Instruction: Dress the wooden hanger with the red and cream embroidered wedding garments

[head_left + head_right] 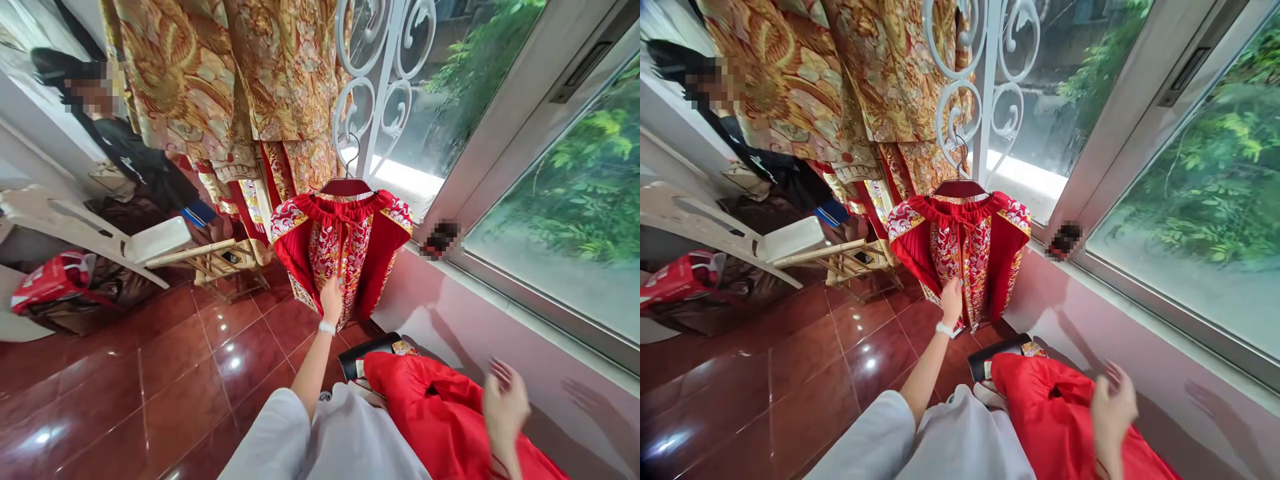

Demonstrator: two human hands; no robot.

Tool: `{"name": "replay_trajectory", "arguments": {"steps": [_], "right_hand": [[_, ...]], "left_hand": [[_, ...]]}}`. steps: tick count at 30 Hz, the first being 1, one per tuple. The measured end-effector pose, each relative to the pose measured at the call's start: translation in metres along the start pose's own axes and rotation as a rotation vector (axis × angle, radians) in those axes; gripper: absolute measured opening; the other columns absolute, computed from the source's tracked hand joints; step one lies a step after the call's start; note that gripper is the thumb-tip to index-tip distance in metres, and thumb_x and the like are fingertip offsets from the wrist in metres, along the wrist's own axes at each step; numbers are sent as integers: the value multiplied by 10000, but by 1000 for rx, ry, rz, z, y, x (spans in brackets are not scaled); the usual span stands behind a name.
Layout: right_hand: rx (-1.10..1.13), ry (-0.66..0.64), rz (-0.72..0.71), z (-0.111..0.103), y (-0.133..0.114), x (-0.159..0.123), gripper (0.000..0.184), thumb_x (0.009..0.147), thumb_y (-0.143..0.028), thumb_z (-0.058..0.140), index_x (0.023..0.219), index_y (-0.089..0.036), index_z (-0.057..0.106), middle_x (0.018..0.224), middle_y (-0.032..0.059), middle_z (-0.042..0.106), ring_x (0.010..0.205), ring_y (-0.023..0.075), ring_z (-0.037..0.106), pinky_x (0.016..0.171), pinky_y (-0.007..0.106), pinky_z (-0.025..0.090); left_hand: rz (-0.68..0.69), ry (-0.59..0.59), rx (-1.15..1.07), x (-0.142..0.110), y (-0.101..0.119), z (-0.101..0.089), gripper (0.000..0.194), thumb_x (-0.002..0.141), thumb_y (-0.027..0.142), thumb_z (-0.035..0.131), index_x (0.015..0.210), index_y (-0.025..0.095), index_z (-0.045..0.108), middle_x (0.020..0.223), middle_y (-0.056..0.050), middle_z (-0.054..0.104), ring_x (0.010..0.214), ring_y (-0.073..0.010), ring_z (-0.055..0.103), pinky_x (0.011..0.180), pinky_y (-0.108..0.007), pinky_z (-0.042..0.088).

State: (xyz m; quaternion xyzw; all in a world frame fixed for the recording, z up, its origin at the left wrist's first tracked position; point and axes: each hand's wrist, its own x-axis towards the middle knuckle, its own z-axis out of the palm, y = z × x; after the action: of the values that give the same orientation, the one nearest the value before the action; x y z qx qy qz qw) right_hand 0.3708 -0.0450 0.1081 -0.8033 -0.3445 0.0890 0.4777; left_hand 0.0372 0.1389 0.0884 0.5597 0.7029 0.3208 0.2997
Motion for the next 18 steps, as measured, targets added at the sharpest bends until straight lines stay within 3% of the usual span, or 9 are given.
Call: {"name": "replay_trajectory", "arguments": {"steps": [3,5,6,8,10,11,13,16,18], "right_hand": [[283,-320,-122,82,-81,-7,537,783,-397,480,1267,-176,555,925,76,669,789,232,682,770,397,556],[349,-556,-339,128,-152,-10,576,827,-355,476,1382,-199,487,899,28,658,715,169,629,723,324,539],[354,-660,-461,148,-187,-9,596,846,-330,467,1429,-208,453,899,17,649,695,151,605,706,297,525],[279,-750,-652,178,-246,-5,620,873,-289,458,1485,-207,399,882,13,640,671,141,580,697,274,491],[114,-738,-700,200,-280,-5,548,908,-279,438,1448,-188,434,811,18,636,661,164,588,681,278,466],[17,-736,-707,207,-284,-10,516,922,-279,434,1427,-175,447,783,27,638,664,181,602,677,282,459],[-154,-795,-727,214,-268,-31,480,942,-276,436,1408,-161,451,786,55,668,696,209,643,682,286,459],[-367,-1016,-748,208,-196,-87,462,952,-266,451,1402,-165,472,908,113,729,796,245,702,726,307,486],[-518,-1199,-697,196,-140,-125,443,920,-229,498,1352,-147,547,959,151,746,844,275,720,739,333,508]], "left_hand": [[-71,-219,2,-73,-50,29,224,965,244,456,861,235,654,714,-68,661,781,-267,706,733,-348,473],[-79,-329,-18,-106,-72,41,226,946,260,488,782,247,642,589,-17,599,645,-232,672,672,-326,464],[-69,-372,-34,-115,-79,43,222,936,270,505,763,247,641,581,-6,596,628,-218,660,672,-319,466],[-34,-427,-75,-120,-86,41,163,912,288,539,815,247,664,672,-4,650,679,-200,660,714,-310,483],[-2,-404,-179,-114,-88,33,180,903,328,555,1003,251,683,853,-24,695,769,-191,658,776,-312,500],[7,-356,-252,-110,-87,25,257,909,367,549,1105,251,667,937,-40,694,806,-191,651,804,-320,507],[15,-207,-411,-98,-80,5,385,922,469,523,1219,245,623,1049,-71,671,875,-201,639,857,-344,513],[59,9,-575,-69,-53,-36,462,928,560,498,1255,248,591,1184,-96,641,1050,-224,623,979,-373,482],[113,55,-679,-43,-24,-62,478,912,546,552,1289,253,559,1230,-96,626,1106,-213,611,1012,-367,465]]}}
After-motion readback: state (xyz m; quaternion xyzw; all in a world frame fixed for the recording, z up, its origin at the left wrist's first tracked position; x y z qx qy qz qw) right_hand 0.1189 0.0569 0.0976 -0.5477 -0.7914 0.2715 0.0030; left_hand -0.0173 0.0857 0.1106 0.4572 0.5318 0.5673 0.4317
